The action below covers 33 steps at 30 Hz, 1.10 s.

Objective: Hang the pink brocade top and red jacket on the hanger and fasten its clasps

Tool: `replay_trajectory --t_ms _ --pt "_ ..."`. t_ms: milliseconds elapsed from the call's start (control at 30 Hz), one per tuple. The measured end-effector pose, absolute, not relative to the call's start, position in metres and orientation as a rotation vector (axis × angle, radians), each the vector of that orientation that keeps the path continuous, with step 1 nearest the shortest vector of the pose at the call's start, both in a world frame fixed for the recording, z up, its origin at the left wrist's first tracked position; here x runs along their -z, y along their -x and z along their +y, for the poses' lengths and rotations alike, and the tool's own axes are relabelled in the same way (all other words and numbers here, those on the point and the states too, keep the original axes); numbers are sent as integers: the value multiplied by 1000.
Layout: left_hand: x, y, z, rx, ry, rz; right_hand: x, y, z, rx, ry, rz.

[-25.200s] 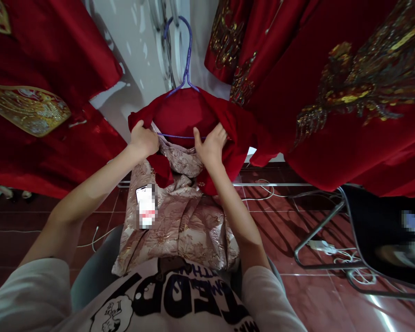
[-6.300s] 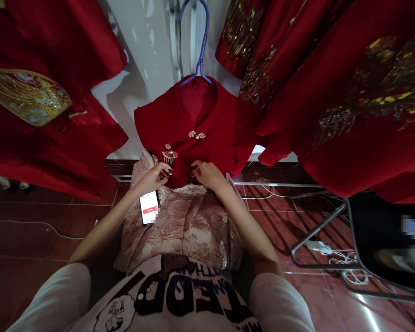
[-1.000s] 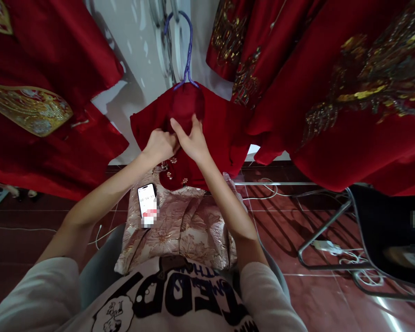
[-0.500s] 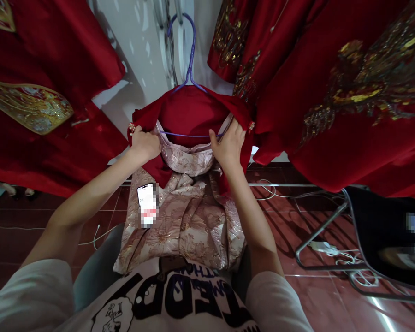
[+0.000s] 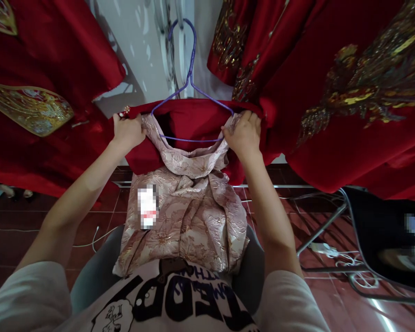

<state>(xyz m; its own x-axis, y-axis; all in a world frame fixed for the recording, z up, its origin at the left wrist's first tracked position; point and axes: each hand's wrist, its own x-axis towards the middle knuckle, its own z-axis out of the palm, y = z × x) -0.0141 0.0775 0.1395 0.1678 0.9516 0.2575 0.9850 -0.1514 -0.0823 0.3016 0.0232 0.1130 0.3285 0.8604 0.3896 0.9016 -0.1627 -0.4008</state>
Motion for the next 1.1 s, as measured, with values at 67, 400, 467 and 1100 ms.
replay_trajectory --t_ms 67,400,467,1100 --pt "-142 22 72 259 2239 -1894 -122 -306 18 56 2057 -1549" --pt "-154 30 67 394 2296 -2025 -138 -321 7 -183 1923 -1645" --pt "-149 25 72 492 2371 -1953 -138 -319 4 -200 1870 -1640" --pt "-150 18 75 360 2184 -2155 -123 -335 -14 -60 1809 -1417"
